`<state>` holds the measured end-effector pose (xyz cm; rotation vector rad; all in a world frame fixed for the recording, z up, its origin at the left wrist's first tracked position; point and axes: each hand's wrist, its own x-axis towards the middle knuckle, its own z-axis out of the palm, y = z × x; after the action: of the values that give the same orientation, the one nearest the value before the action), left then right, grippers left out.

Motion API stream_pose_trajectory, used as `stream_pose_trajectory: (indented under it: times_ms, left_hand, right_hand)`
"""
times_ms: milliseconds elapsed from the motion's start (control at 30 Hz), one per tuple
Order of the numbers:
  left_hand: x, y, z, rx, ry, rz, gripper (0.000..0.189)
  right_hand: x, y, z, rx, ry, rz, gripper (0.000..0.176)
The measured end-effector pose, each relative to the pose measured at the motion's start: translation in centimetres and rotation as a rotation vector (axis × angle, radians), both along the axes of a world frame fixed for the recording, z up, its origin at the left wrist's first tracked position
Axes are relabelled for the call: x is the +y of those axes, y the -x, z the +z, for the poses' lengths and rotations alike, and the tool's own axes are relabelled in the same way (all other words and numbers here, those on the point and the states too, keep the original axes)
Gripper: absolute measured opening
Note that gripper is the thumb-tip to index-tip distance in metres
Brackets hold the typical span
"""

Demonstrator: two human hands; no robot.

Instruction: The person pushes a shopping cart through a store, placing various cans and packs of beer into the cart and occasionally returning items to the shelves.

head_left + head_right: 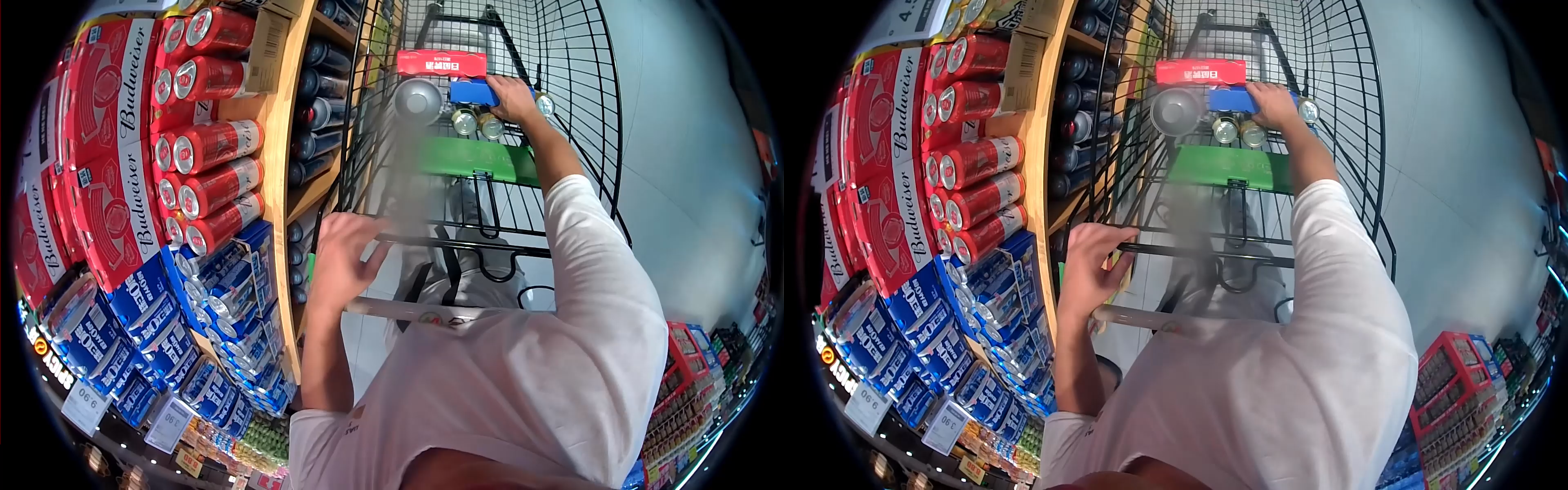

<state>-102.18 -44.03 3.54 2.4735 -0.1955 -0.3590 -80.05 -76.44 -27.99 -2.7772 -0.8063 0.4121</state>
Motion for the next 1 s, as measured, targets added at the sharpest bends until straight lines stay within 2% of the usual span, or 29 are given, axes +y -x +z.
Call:
stream_pose_trajectory:
  times_ms: [67,267,367,500,633,700,767,833,900,967,1000]
  left_hand:
    - [0.2,0.1,-0.1,-0.009,0.026,0.011,0.035]
    - [0.5,0.2,-0.3,-0.063,0.018,-0.034,0.030]
    - [0.5,0.5,-0.3,-0.061,0.052,-0.003,0.029]
    - [1.2,1.4,-1.4,-0.141,0.085,0.028,0.030]
    - [1.5,1.9,-1.6,-0.194,0.080,0.018,0.038]
    - [1.8,2.1,-1.2,-0.260,0.266,0.038,0.043]
    - [2.1,2.2,-1.3,-0.286,0.273,0.011,0.043]
    - [1.6,2.0,-0.9,-0.176,0.681,0.245,0.050]
    - [1.7,0.9,-1.6,-0.116,0.970,0.213,0.081]
    - [1.0,-0.1,0.0,-0.203,1.176,0.157,0.088]
    - [0.4,0.0,3.2,-0.175,1.297,0.115,0.086]
  right_hand:
    - [-0.5,0.3,0.0,-0.068,-0.057,0.022,0.067]
    - [-0.2,0.1,5.0,-0.069,-0.011,0.128,0.065]
    - [0.0,0.8,9.7,-0.097,0.005,0.188,0.063]
    - [-0.5,1.3,16.3,-0.124,0.042,0.158,0.063]
    - [-0.8,2.4,24.7,-0.127,-0.101,0.057,0.067]
    - [0.6,3.8,30.5,-0.003,-0.134,-0.123,0.069]
    - [1.7,5.2,36.1,0.028,-0.233,-0.146,0.069]
    - [3.0,6.6,41.0,0.090,-0.307,-0.193,0.069]
    - [5.1,8.4,45.9,0.134,-0.514,-0.145,0.067]
    - [7.7,10.2,50.3,0.191,-0.596,-0.087,0.067]
    - [8.9,11.0,51.7,0.279,-0.694,-0.064,0.066]
